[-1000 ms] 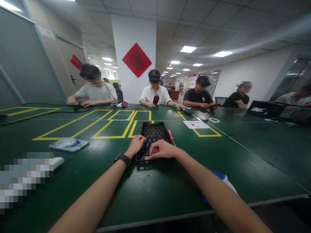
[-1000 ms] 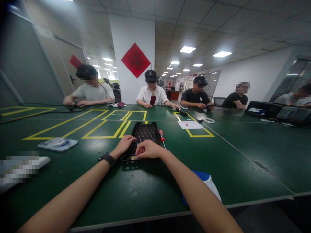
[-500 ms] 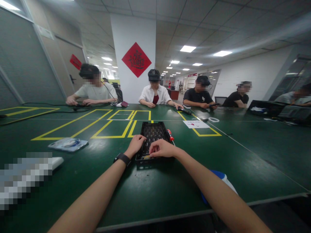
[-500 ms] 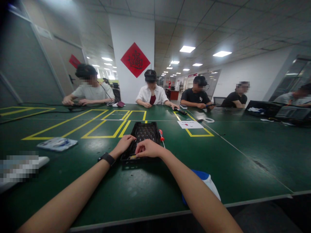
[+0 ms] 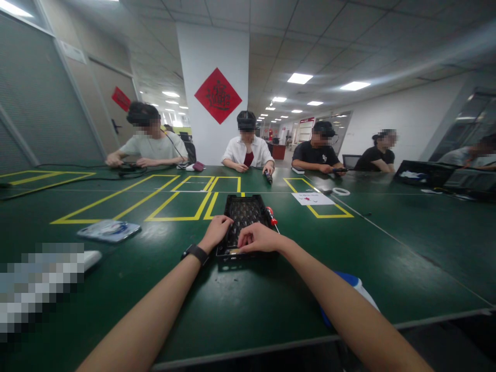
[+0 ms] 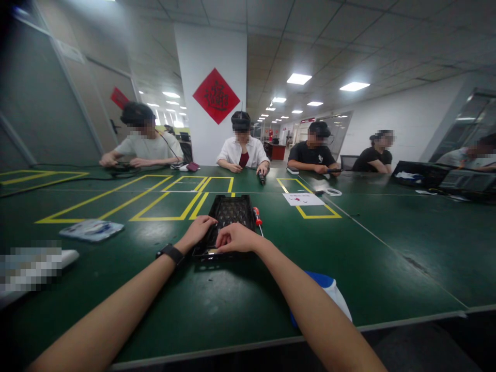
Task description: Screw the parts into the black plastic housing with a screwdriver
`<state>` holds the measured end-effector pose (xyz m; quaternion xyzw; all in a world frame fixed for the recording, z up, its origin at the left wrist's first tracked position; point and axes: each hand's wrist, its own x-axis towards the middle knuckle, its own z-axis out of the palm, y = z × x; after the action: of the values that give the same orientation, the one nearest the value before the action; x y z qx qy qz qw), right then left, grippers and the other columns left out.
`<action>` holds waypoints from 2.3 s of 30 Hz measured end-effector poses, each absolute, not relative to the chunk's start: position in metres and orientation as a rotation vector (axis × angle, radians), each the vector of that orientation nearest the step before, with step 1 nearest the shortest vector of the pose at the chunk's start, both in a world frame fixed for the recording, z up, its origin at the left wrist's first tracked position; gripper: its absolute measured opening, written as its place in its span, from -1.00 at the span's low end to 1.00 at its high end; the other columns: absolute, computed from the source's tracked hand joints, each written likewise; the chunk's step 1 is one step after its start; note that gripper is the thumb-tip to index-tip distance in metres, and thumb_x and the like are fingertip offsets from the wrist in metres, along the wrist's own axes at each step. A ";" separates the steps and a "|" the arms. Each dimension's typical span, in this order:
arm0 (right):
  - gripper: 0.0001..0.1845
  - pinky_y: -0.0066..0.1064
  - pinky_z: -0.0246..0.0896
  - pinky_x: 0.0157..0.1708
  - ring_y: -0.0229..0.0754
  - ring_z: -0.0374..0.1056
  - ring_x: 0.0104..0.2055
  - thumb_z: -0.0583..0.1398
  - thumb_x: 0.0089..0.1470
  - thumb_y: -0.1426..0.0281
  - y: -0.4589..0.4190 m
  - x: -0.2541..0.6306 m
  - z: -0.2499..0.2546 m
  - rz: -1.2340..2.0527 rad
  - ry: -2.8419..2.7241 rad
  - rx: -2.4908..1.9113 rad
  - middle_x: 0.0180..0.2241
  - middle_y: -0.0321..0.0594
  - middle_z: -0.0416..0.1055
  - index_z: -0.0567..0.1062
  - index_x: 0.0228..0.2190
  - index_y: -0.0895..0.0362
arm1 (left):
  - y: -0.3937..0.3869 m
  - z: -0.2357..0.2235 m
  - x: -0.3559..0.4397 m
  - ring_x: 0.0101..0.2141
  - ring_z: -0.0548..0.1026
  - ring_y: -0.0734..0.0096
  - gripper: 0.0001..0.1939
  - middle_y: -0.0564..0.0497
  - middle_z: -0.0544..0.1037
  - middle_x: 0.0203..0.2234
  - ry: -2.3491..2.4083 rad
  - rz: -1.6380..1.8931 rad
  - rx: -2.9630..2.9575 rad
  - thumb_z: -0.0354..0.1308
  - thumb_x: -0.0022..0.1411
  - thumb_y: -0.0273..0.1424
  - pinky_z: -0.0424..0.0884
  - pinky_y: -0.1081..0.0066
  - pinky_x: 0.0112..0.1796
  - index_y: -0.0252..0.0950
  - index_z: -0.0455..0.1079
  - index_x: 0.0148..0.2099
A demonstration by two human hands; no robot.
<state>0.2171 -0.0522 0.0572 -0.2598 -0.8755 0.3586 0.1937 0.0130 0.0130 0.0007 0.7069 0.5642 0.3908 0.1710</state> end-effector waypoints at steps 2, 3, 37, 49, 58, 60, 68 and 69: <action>-0.72 -0.54 0.19 -0.47 -0.36 0.29 -0.49 0.31 -0.19 0.30 -0.053 0.217 0.058 1.030 -2.437 -0.734 -0.54 -0.29 0.39 0.50 -0.42 0.25 | 0.013 0.001 0.013 -0.13 0.39 0.23 -0.65 -0.09 0.55 -0.29 1.605 1.101 1.997 -0.09 0.08 -0.27 0.23 0.33 -0.06 -0.34 0.49 -0.36; -0.72 -0.54 0.19 -0.47 -0.35 0.30 -0.49 0.31 -0.19 0.30 -0.053 0.217 0.058 1.044 -2.429 -0.731 -0.54 -0.29 0.39 0.49 -0.42 0.25 | 0.013 0.001 0.013 -0.13 0.39 0.23 -0.65 -0.09 0.55 -0.29 1.606 1.098 1.996 -0.09 0.08 -0.28 0.22 0.33 -0.05 -0.33 0.49 -0.36; -0.70 -0.52 0.22 -0.45 -0.34 0.31 -0.48 0.28 -0.15 0.27 -0.053 0.216 0.057 1.035 -2.456 -0.689 -0.54 -0.28 0.40 0.49 -0.39 0.25 | 0.011 0.002 0.014 -0.17 0.39 0.24 -0.65 -0.09 0.55 -0.31 1.593 1.121 2.012 -0.08 0.08 -0.28 0.24 0.34 -0.09 -0.33 0.50 -0.37; -0.68 -0.52 0.21 -0.43 -0.33 0.32 -0.44 0.30 -0.17 0.29 -0.053 0.216 0.057 1.029 -2.447 -0.689 -0.50 -0.27 0.41 0.49 -0.36 0.24 | 0.006 0.007 0.015 -0.16 0.40 0.23 -0.66 -0.09 0.55 -0.31 1.609 1.105 2.017 -0.08 0.08 -0.29 0.23 0.33 -0.07 -0.33 0.50 -0.37; -0.70 -0.51 0.23 -0.45 -0.33 0.33 -0.48 0.29 -0.15 0.28 -0.053 0.216 0.055 1.092 -2.416 -0.674 -0.54 -0.29 0.40 0.48 -0.37 0.24 | 0.008 0.005 0.016 -0.13 0.38 0.23 -0.66 -0.09 0.54 -0.29 1.630 1.101 2.007 -0.08 0.08 -0.30 0.21 0.33 -0.05 -0.33 0.49 -0.36; -0.70 -0.50 0.23 -0.43 -0.33 0.34 -0.47 0.29 -0.16 0.29 -0.052 0.216 0.055 1.084 -2.428 -0.687 -0.53 -0.28 0.41 0.48 -0.37 0.24 | 0.007 0.005 0.016 -0.13 0.37 0.23 -0.66 -0.10 0.54 -0.29 1.630 1.119 2.013 -0.09 0.08 -0.31 0.21 0.33 -0.05 -0.33 0.49 -0.36; -0.69 -0.52 0.21 -0.45 -0.33 0.32 -0.47 0.29 -0.16 0.29 -0.051 0.216 0.053 1.040 -2.423 -0.682 -0.52 -0.28 0.41 0.49 -0.35 0.24 | 0.006 0.006 0.016 -0.14 0.37 0.23 -0.66 -0.09 0.55 -0.29 1.625 1.110 2.020 -0.09 0.09 -0.31 0.21 0.33 -0.06 -0.33 0.49 -0.37; -0.69 -0.53 0.21 -0.46 -0.34 0.32 -0.47 0.29 -0.16 0.29 -0.051 0.216 0.054 1.030 -2.429 -0.681 -0.51 -0.28 0.41 0.49 -0.36 0.24 | 0.006 0.005 0.016 -0.14 0.38 0.23 -0.67 -0.09 0.55 -0.29 1.622 1.115 2.020 -0.08 0.09 -0.31 0.21 0.33 -0.06 -0.33 0.49 -0.37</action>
<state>0.2160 -0.0508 0.0537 -0.2445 -0.8721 0.3697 0.2071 0.0157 0.0062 0.0054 0.7069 0.5678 0.3903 0.1599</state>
